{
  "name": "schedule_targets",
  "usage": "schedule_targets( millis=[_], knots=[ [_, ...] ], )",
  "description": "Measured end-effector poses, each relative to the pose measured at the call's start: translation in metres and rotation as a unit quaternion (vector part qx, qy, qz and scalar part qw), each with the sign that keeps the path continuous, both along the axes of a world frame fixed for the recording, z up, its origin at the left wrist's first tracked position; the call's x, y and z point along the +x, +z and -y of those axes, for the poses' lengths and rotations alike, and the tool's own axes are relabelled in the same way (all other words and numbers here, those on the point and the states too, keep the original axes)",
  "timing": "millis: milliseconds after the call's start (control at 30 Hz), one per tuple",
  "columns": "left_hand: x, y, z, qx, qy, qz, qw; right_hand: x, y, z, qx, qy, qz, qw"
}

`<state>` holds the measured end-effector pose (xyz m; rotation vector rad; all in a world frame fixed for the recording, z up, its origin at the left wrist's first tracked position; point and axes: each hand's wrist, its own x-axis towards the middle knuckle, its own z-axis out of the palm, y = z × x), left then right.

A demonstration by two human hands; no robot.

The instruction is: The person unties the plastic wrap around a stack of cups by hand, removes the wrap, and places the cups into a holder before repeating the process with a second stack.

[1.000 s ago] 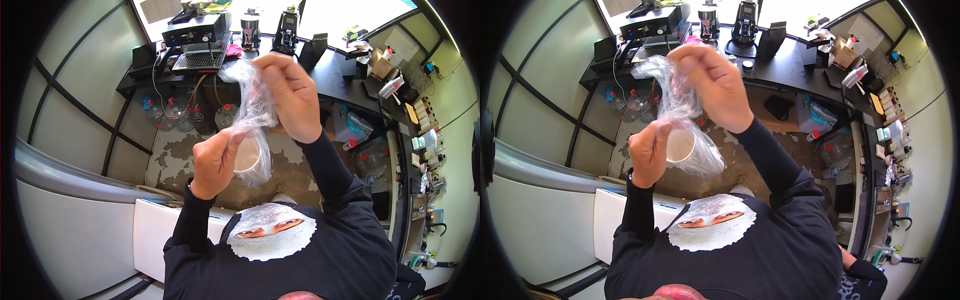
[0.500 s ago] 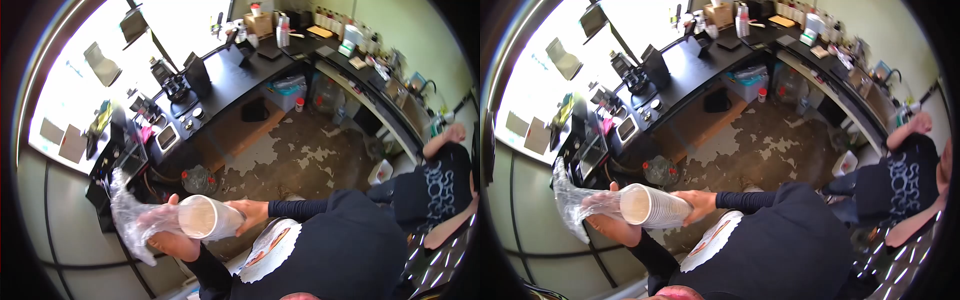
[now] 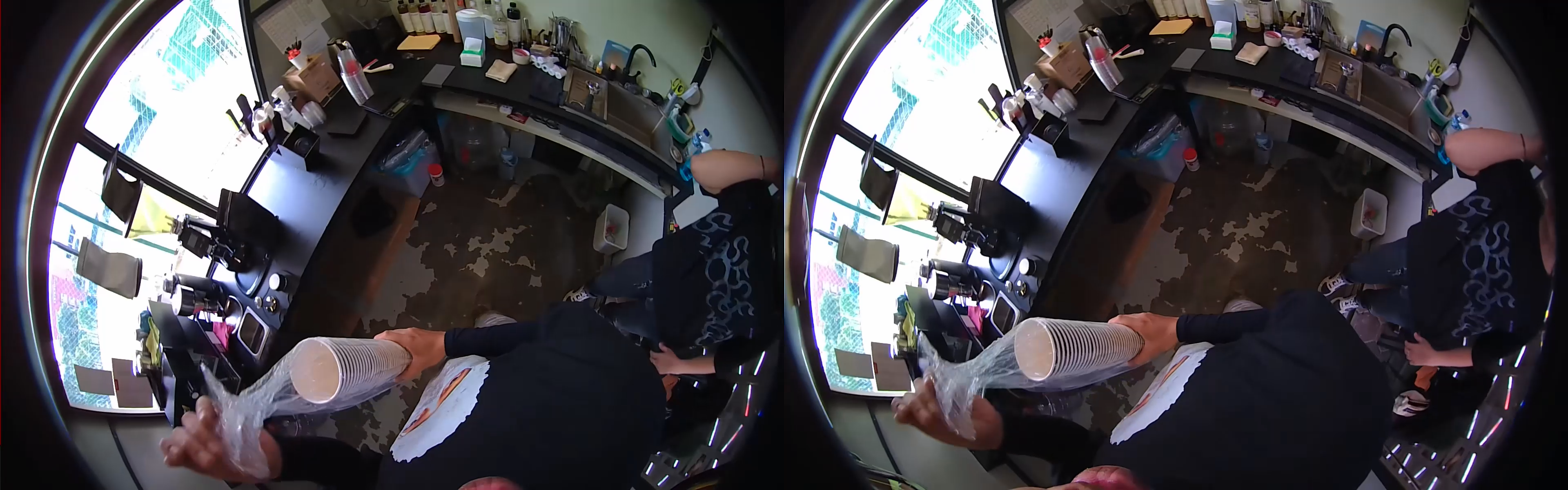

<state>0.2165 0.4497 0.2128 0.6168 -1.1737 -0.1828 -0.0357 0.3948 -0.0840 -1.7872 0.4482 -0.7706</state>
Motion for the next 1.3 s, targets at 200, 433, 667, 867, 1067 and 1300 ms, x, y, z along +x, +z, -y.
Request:
schedule_targets(
  millis=[200,433,667,867,1067,1300],
  knots=[
    [-0.029,0.008,0.098,-0.108,-0.23,0.051,0.966,-0.065,0.007,0.087,0.007,-0.063,0.005,0.998],
    [-0.14,-0.168,0.127,0.532,-0.607,0.011,0.59,-0.14,-0.002,0.179,0.045,-0.225,-0.013,0.973],
    [-0.102,-0.356,0.152,0.688,-0.305,0.444,0.487,-0.195,-0.027,0.273,0.131,-0.348,0.024,0.928],
    [-0.102,-0.316,0.286,0.629,-0.153,0.341,0.682,-0.228,-0.008,0.392,0.066,-0.443,0.068,0.891],
    [-0.148,-0.278,0.482,0.509,-0.211,0.303,0.778,-0.264,0.059,0.527,-0.047,-0.489,0.081,0.868],
    [-0.238,-0.184,0.667,0.379,-0.376,0.322,0.782,-0.289,0.084,0.647,-0.1,-0.566,0.062,0.816]
  ],
)
